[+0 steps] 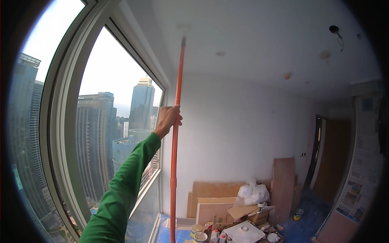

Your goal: The person uses a paint roller on an extension pole to apply white paint to the ceiling. They dip the roller into a paint bucket on the floor and move around the room to cover different sections of the ceiling.

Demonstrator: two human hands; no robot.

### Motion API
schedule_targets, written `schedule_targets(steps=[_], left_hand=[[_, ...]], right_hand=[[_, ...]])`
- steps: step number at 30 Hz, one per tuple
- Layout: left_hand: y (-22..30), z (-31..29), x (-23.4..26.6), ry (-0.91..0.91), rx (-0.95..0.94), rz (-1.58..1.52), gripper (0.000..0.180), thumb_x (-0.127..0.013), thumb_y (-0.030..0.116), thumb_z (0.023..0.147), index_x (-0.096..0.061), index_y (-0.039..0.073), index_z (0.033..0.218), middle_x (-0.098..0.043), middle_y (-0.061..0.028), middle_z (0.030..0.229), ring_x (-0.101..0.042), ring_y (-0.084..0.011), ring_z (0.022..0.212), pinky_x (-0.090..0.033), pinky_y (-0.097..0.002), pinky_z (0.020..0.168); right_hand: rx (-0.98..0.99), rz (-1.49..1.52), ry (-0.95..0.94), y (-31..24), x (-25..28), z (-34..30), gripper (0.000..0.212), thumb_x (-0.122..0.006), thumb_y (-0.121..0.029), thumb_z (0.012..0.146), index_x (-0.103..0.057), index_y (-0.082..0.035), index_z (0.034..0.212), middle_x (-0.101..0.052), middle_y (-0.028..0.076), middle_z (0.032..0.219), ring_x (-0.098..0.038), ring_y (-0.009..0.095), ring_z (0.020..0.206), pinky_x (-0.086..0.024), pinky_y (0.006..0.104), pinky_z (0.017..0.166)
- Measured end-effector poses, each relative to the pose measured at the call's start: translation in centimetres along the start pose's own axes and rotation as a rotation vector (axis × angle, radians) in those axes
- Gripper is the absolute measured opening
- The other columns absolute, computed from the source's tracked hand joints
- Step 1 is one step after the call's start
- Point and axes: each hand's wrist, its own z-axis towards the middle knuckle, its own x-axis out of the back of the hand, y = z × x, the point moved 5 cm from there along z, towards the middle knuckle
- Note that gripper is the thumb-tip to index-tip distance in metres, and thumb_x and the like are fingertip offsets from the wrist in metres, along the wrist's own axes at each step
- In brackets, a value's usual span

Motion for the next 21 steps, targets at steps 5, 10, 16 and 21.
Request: schedule_targets(steps=[5,10,16,21], left_hand=[[5.0,-3.8,-0.6,0.029,-0.049,0.054,0.034,-0.055,0.022,0.093,-0.061,-0.009,0.079,-0.061,-0.0151,0.061,-0.060,-0.0209,0.044,-0.051,-0.0306,0.042],[8.8,-7.2,-0.1,0.044,-0.101,0.094,0.035,-0.055,0.021,0.094,-0.062,-0.008,0.076,-0.061,-0.0146,0.060,-0.060,-0.0201,0.043,-0.050,-0.0305,0.040],[12.6,-10.9,0.3,0.039,-0.150,0.125,0.038,-0.055,0.023,0.096,-0.062,-0.009,0.075,-0.061,-0.0143,0.060,-0.060,-0.0193,0.043,-0.049,-0.0297,0.039],[15.7,-13.8,1.0,0.022,-0.204,0.206,0.037,-0.053,0.023,0.098,-0.062,-0.011,0.087,-0.062,-0.0141,0.061,-0.062,-0.0197,0.044,-0.050,-0.0284,0.038]], right_hand=[[-0.023,-0.018,-0.041,0.8,1.9,-2.9,0.022,-0.063,-0.028,0.090,-0.061,-0.006,0.091,-0.055,0.007,0.071,-0.051,0.020,0.068,-0.044,0.0367,0.062],[-0.038,-0.032,-0.079,1.5,3.0,-5.4,0.024,-0.062,-0.029,0.089,-0.061,-0.006,0.093,-0.057,0.009,0.074,-0.053,0.024,0.071,-0.045,0.0388,0.065],[-0.061,-0.051,-0.099,2.4,4.1,-7.1,0.026,-0.062,-0.030,0.088,-0.060,-0.005,0.096,-0.059,0.012,0.078,-0.055,0.028,0.075,-0.046,0.0412,0.067],[-0.076,-0.073,-0.123,3.4,4.8,-8.5,0.028,-0.061,-0.031,0.088,-0.060,-0.005,0.098,-0.061,0.015,0.081,-0.057,0.031,0.079,-0.046,0.0433,0.070]])
